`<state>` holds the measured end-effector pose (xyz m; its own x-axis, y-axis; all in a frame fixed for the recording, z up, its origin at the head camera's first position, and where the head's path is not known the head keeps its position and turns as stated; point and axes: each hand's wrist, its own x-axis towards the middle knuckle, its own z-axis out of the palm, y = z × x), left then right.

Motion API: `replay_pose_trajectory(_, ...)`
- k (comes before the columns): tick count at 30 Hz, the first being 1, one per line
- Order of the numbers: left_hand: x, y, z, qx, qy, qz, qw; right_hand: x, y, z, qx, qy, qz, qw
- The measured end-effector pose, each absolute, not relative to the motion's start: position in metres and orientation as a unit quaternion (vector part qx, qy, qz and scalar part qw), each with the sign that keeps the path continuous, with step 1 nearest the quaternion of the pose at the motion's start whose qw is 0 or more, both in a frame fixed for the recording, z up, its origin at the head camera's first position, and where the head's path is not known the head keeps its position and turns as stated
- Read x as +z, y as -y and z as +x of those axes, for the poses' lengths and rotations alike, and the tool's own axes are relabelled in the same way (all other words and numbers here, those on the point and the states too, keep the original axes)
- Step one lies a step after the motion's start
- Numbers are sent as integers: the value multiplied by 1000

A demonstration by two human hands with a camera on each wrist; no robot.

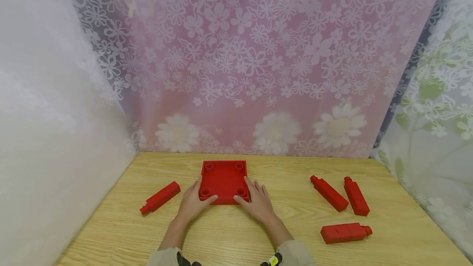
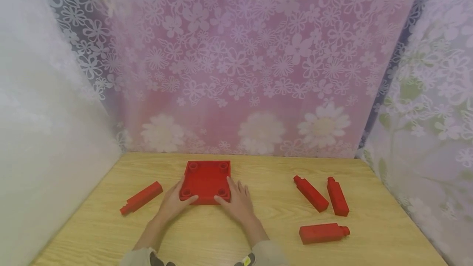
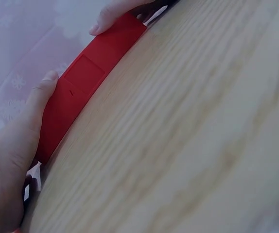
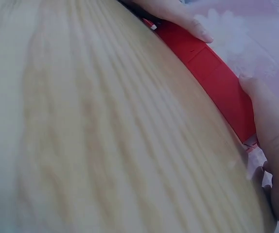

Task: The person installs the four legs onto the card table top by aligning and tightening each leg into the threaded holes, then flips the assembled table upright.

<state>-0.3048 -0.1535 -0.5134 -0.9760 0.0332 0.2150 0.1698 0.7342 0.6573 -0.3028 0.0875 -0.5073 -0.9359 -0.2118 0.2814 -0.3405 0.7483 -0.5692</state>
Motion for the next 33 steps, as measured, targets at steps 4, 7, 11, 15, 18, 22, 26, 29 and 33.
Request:
replay_pose_trajectory(4,-513,152,-303,-358,926,-64,99,-509,-88,-302,321,930,150,102)
replay_pose_trajectory(7,-514,150,-300,-362,925,-66,97,-509,-90,-299,327,928,150,98)
replay_pose_trajectory(11,-514,147,-297,-369,923,-60,91,-508,-92,-297,332,926,152,94)
replay_pose_trajectory(15,-513,144,-295,-370,923,-56,90,-508,-94,-295,335,925,155,95)
replay_pose_trajectory(18,-513,142,-294,-368,924,-60,90,-508,-96,-294,337,923,158,95)
replay_pose_trajectory(22,-513,139,-292,-365,924,-69,95,-509,-99,-291,338,923,162,92)
replay_pose_trajectory(26,-514,137,-289,-366,922,-75,99,-507,-102,-287,341,923,160,83)
replay_pose_trajectory(29,-515,135,-287,-370,921,-73,96,-506,-105,-284,343,923,159,78)
replay_pose_trajectory(33,-515,131,-285,-367,923,-68,89,-504,-108,-280,348,922,154,72)
